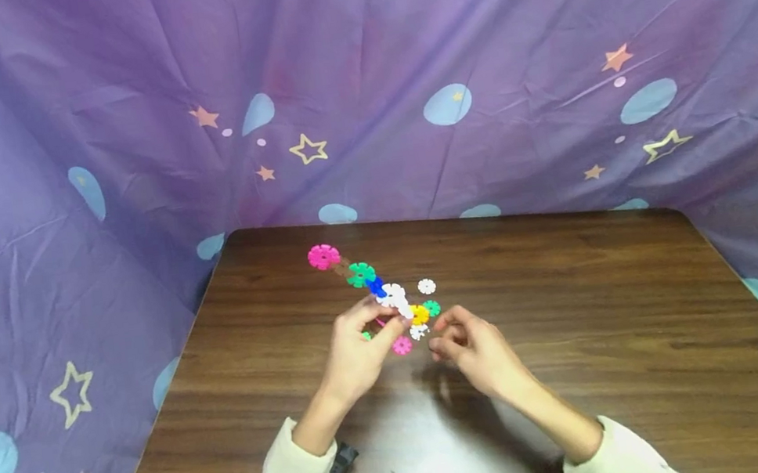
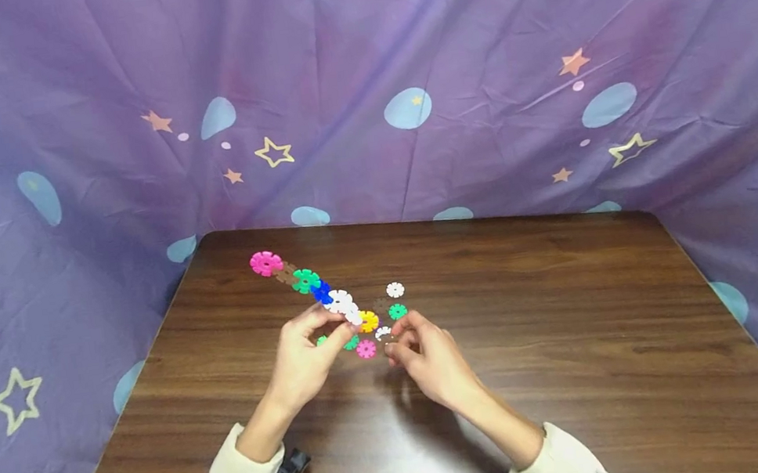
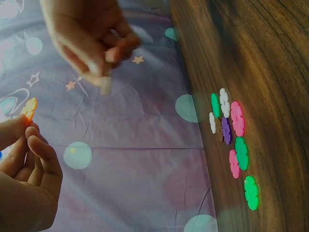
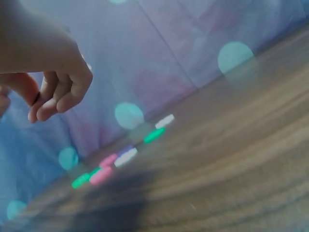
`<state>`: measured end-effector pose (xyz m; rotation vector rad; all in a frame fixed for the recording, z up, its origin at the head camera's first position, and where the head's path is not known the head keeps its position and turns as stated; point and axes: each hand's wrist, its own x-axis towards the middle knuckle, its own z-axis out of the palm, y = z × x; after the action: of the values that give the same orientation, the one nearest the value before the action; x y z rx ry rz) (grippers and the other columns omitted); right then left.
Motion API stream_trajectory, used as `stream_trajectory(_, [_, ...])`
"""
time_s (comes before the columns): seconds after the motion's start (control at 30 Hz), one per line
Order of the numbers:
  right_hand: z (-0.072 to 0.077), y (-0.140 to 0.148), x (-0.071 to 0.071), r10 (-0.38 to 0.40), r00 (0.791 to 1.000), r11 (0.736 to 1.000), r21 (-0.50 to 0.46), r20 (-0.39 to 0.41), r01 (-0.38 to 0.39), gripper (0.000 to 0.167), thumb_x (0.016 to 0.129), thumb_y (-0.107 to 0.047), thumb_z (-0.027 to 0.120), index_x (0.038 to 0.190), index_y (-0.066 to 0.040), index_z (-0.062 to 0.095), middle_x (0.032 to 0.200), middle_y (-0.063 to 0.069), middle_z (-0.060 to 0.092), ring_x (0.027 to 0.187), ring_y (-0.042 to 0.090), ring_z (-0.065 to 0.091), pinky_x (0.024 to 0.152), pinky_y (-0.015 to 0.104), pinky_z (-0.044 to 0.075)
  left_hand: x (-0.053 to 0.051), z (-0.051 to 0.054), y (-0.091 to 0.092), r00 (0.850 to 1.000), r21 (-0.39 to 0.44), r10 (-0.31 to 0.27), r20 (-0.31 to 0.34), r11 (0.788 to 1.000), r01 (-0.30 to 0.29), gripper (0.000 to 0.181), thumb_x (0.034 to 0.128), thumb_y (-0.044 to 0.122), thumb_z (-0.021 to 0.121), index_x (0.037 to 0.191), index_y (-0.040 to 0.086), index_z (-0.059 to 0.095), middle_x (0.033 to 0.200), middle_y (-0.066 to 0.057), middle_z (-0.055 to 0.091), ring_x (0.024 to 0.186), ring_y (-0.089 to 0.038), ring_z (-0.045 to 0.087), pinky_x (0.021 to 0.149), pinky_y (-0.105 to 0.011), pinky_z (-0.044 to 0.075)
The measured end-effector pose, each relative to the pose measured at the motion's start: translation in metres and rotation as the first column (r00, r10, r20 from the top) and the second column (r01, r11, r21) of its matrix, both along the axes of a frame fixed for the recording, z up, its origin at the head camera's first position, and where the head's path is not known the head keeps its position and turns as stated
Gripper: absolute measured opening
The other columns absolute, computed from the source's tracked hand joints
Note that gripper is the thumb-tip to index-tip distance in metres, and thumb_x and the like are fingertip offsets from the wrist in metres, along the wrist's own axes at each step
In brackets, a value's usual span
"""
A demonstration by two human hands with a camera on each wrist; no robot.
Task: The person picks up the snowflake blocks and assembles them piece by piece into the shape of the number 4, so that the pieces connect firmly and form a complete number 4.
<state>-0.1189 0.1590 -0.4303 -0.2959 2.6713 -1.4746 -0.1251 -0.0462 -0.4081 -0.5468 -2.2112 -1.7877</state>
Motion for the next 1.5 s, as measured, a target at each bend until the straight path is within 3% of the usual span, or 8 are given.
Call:
stream_trajectory(0.13, [0.014,0.004,0.004,-0.035,0.998,0.998,-0.045,-0.046,0.033,0.015,0.097,-0.009,0.069,0.110,-0.010,0.060,0.079,-0.001,0.075,0.078,0.009,0.073,0.069,0.023,0.053,0.000,0.000,0.001,1.000,-0.020,0.024,-0.008,1.000,-0.024,0.006,0.0873,0.003,0.077,0.092,0.000,0.076,0.091,-0.014,0.073,0.074,-0.015,0.060,0.065,-0.020,0.053])
stream_trajectory(0.37, [0.036,0.008,0.008,-0.085,0.985,0.994,-0.087,-0.150,0.073,0.014,0.099,-0.013,0.066,0.112,-0.011,0.060,0.079,-0.004,0.074,0.082,0.011,0.074,0.076,0.024,0.057,-0.002,-0.001,0.001,0.999,-0.031,0.032,-0.026,0.999,-0.033,0.005,0.0871,0.001,0.076,0.091,-0.001,0.076,0.091,-0.014,0.073,0.074,-0.007,0.058,0.066,-0.020,0.053])
stream_trajectory(0.57, [0.046,0.007,0.014,-0.119,0.965,0.991,-0.081,-0.235,0.103,0.019,0.099,-0.017,0.068,0.117,-0.017,0.061,0.077,-0.011,0.073,0.083,0.009,0.072,0.079,0.024,0.052,-0.001,-0.002,0.002,1.000,-0.015,0.027,-0.002,1.000,-0.027,0.006,0.0870,0.001,0.077,0.092,-0.002,0.075,0.092,-0.016,0.073,0.074,-0.014,0.060,0.066,-0.019,0.052])
stream_trajectory(0.7, [0.047,0.004,0.016,-0.135,0.930,0.990,-0.076,-0.343,0.116,0.022,0.098,-0.016,0.070,0.119,-0.017,0.063,0.077,-0.014,0.073,0.081,0.005,0.066,0.077,0.025,0.048,0.000,-0.003,0.004,1.000,-0.001,0.023,0.004,1.000,-0.023,0.006,0.0867,0.000,0.077,0.092,-0.003,0.075,0.092,-0.016,0.073,0.074,-0.012,0.059,0.065,-0.019,0.052])
stream_trajectory(0.93, [0.044,0.000,0.017,-0.137,0.837,0.991,-0.069,-0.530,0.119,0.022,0.097,-0.011,0.071,0.118,-0.009,0.065,0.079,-0.007,0.075,0.057,0.004,0.053,0.061,0.024,0.044,0.002,-0.004,0.006,1.000,0.010,-0.013,-0.020,1.000,0.014,0.005,0.0887,0.000,0.075,0.094,-0.002,0.075,0.092,-0.016,0.072,0.076,-0.006,0.060,0.066,-0.021,0.056])
stream_trajectory(1.07, [0.045,-0.002,0.018,-0.129,0.794,0.991,-0.060,-0.594,0.116,0.022,0.097,-0.010,0.071,0.118,-0.010,0.066,0.080,-0.003,0.076,0.068,0.006,0.064,0.075,0.020,0.048,0.001,-0.005,0.008,0.999,0.015,-0.032,-0.016,0.999,0.032,0.006,0.0891,0.000,0.075,0.095,-0.002,0.076,0.094,-0.016,0.072,0.076,-0.006,0.060,0.064,-0.024,0.057])
stream_trajectory(1.33, [0.047,-0.005,0.016,-0.113,0.727,0.990,-0.015,-0.677,0.139,0.022,0.095,-0.008,0.072,0.117,-0.009,0.072,0.084,0.000,0.076,0.076,0.012,0.070,0.074,0.022,0.051,0.002,-0.006,0.013,0.999,0.013,-0.024,-0.047,1.000,0.024,0.010,0.0880,-0.001,0.076,0.098,-0.002,0.077,0.110,-0.016,0.075,0.079,-0.009,0.066,0.069,-0.027,0.061])
stream_trajectory(1.5, [0.046,-0.006,0.013,-0.083,0.706,0.992,0.012,-0.704,0.128,0.020,0.094,-0.008,0.072,0.115,-0.007,0.073,0.084,0.000,0.075,0.077,0.013,0.069,0.073,0.024,0.049,0.001,-0.007,0.015,0.995,-0.010,-0.012,-0.100,1.000,0.011,0.013,0.0872,-0.001,0.077,0.100,-0.001,0.078,0.110,-0.015,0.076,0.084,-0.014,0.069,0.073,-0.030,0.062])
